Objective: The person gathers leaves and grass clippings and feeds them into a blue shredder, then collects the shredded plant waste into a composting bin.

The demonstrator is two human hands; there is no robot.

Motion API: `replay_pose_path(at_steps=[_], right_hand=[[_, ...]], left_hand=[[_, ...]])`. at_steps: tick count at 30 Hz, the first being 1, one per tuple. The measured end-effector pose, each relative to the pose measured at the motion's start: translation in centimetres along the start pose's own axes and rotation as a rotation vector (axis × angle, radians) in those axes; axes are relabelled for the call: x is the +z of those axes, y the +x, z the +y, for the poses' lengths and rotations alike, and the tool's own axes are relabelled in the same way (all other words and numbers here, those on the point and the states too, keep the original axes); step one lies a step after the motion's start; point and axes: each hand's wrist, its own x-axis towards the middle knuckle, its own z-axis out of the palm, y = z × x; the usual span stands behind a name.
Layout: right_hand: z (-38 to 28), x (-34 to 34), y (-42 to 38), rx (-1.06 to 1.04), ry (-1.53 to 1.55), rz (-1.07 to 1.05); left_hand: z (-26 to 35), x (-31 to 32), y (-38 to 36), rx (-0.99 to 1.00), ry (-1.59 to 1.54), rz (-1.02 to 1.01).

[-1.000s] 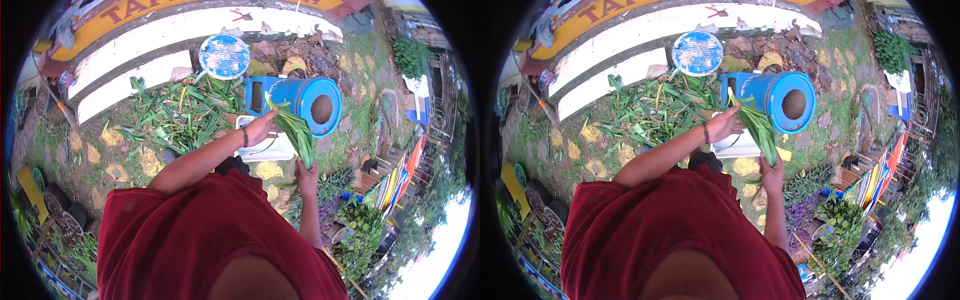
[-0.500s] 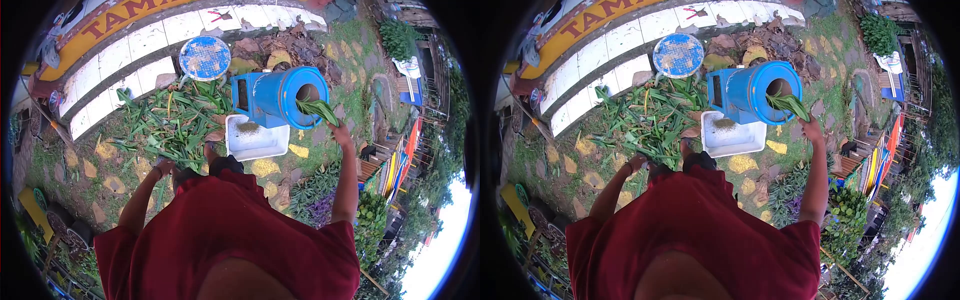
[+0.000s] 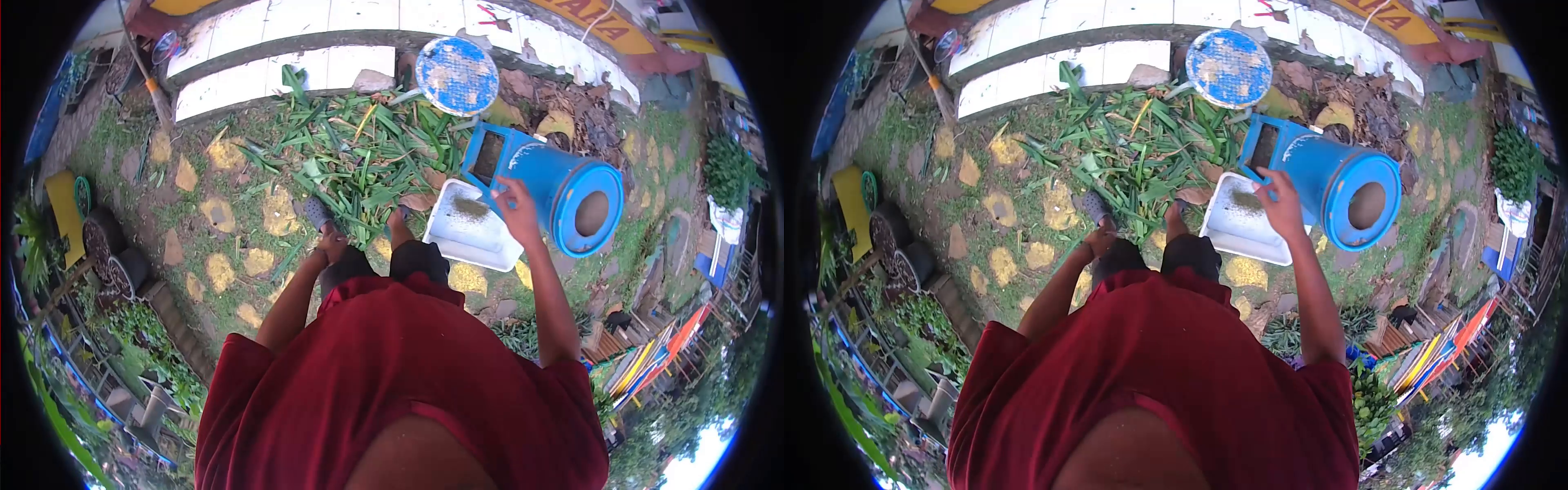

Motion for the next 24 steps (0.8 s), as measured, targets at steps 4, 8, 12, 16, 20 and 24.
replay_pose_path(at_steps=[4, 8, 12, 16, 20, 24], right_hand=[[4.2, 16.7, 0.1, 0.061, -0.107, -0.461], [8.9, 28.9, 2.9, 0.161, -0.436, -0.845], [18.3, 39.7, 11.4, 0.080, -0.691, -0.861], [26.6, 45.6, 23.2, 0.257, -0.734, -0.601], [34.9, 48.7, 32.2, 0.286, -0.870, -0.572], [40.7, 54.4, 34.6, 0.194, -0.878, -0.652]], left_hand=[[0.0, 0.9, 0.5, -0.441, -0.543, -0.010], [-0.5, -2.0, 0.3, -0.596, -0.833, -0.093], [-4.7, 1.2, -0.2, -0.666, -0.796, 0.098], [-7.8, 6.2, -3.8, -0.651, -0.621, 0.070], [-9.3, 5.6, -4.3, -0.491, -0.427, 0.016], [-11.0, 6.2, -3.5, -0.466, -0.385, -0.048]])
